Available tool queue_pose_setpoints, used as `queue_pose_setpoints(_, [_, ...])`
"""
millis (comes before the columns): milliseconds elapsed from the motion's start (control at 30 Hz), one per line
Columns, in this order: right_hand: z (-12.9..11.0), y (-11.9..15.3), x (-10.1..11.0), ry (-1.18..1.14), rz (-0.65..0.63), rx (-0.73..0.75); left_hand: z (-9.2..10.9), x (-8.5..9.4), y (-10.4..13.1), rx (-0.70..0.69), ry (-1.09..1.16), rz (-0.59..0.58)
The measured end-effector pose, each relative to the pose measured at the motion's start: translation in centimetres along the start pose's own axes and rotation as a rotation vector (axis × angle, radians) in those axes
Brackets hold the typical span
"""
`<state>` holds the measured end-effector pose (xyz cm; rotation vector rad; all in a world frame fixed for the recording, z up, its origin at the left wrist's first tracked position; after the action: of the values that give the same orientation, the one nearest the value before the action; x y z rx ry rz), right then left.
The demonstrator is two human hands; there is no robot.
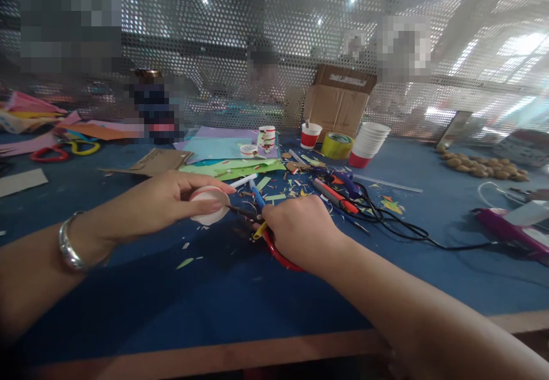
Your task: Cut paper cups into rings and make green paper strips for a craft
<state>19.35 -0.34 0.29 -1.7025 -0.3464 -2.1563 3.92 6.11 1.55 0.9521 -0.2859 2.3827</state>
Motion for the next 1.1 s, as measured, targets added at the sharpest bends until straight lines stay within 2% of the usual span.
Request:
queue_pose_setpoints(67, [0.3,-0.1,-0.1,-0.010,-0.012,-0.013,0.0,0.7,-0.1,-0.008,-0.089,0.091])
queue_pose_setpoints(133, [1.0,-0.1,-0.3,0.001,-0.055,-0.037,-0.1,1.9,-0.2,-0.006,-0.165,0.236])
queue_pose_setpoints(233, [2.5,-0.1,-0.8,0.027,-0.125,-0.099,-0.6,3.0,-0.1,0.004,-0.144,0.373])
queue_pose_setpoints(433, [5.2,0.0,-1.5,-0.005,-0.181,-0.201,-1.5,1.6,-0.5,0.028,-0.007,0.297])
queue_pose_setpoints(700, [6.4,0.1,-2.3,-0.098,-0.245,-0.250,-2.3,1.1,-0.3,0.071,0.151,0.344])
queue_pose_setpoints(900, [6.5,0.0,-2.4,-0.227,-0.190,-0.159,-2.5,0.8,-0.2,0.128,0.184,0.296])
queue_pose_setpoints(1000, [6.4,0.4,-1.9,-0.150,-0.178,-0.195,-3.0,0.3,-0.2,0.199,0.204,0.237])
queue_pose_setpoints(1100, [6.2,0.9,-1.2,-0.011,-0.184,-0.271,-2.8,-0.2,-0.3,0.212,0.250,0.197])
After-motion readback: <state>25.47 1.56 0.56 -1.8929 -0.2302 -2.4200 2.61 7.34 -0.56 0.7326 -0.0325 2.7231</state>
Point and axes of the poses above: each hand's wrist, its own y-axis away from the middle knuckle, its own x-axis out of the back of the hand, z = x × y, the point moved 8 cm from there along -y, towards the middle knuckle, and after that the axes turned 7 degrees about x, right-handed, at the moved point
